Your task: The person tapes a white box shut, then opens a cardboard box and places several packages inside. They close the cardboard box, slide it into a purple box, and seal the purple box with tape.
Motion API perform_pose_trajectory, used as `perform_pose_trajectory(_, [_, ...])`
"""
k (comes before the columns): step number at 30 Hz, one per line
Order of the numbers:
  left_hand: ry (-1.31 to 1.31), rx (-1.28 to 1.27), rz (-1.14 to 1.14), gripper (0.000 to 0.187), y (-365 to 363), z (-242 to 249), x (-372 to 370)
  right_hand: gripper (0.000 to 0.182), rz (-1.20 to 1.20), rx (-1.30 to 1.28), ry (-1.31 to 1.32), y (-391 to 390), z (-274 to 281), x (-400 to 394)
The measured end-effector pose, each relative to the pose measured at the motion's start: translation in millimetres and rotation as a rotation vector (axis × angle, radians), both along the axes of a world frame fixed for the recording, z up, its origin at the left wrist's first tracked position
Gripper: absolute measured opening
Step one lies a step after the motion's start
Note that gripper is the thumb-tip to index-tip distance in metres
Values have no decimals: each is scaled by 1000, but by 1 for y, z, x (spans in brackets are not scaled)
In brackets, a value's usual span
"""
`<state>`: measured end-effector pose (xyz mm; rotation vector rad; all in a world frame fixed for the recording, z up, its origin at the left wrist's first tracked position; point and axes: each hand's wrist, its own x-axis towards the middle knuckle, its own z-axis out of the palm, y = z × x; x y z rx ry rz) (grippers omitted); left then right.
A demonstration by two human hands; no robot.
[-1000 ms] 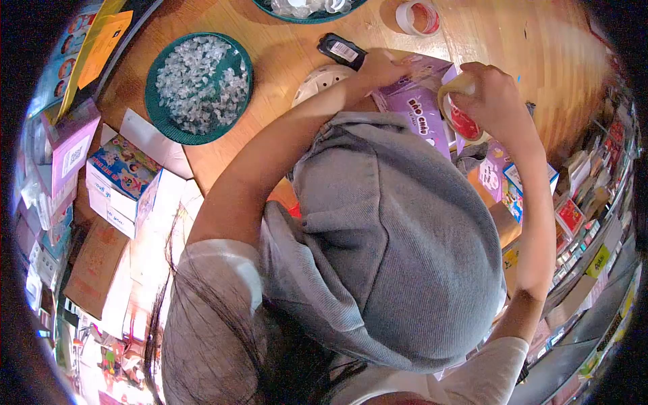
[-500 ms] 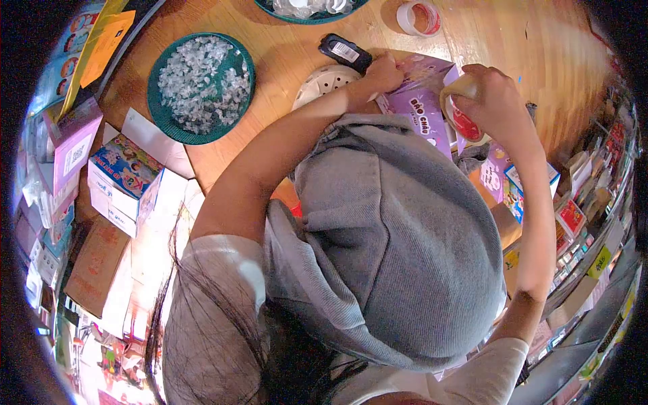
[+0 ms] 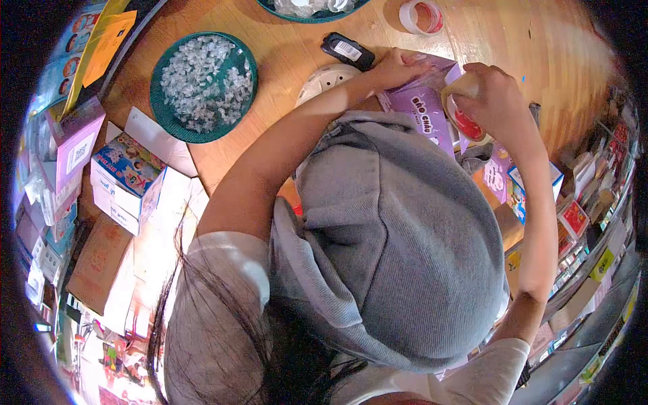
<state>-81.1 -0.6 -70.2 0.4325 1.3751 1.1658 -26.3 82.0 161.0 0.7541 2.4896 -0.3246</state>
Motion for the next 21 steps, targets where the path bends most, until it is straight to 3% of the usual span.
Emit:
perform_pose_trajectory(7, [190,1,39,64,8,-42,14,45,1,-16,14,-1,1,1])
perform_pose_trajectory(10, [283,-21,-44,51,9,-57,6,45,7,-22,23,1,0,3])
perform_pose_trajectory(13, [377,148,-109,47,14,-63,-15,45,-6,-29,18,-1,2,1])
perform_pose_trajectory(16, [-129,515,-289,56,15,-3,-52,45,-15,-28,31,1,0,3])
perform_pose_trajectory(18, [62,676,-540,65,21,23,-63,45,-11,-22,27,0,-1,3])
perform_pose_trajectory(21, [519,716,-713,79,17,37,-54,44,27,-37,68,3,-3,7])
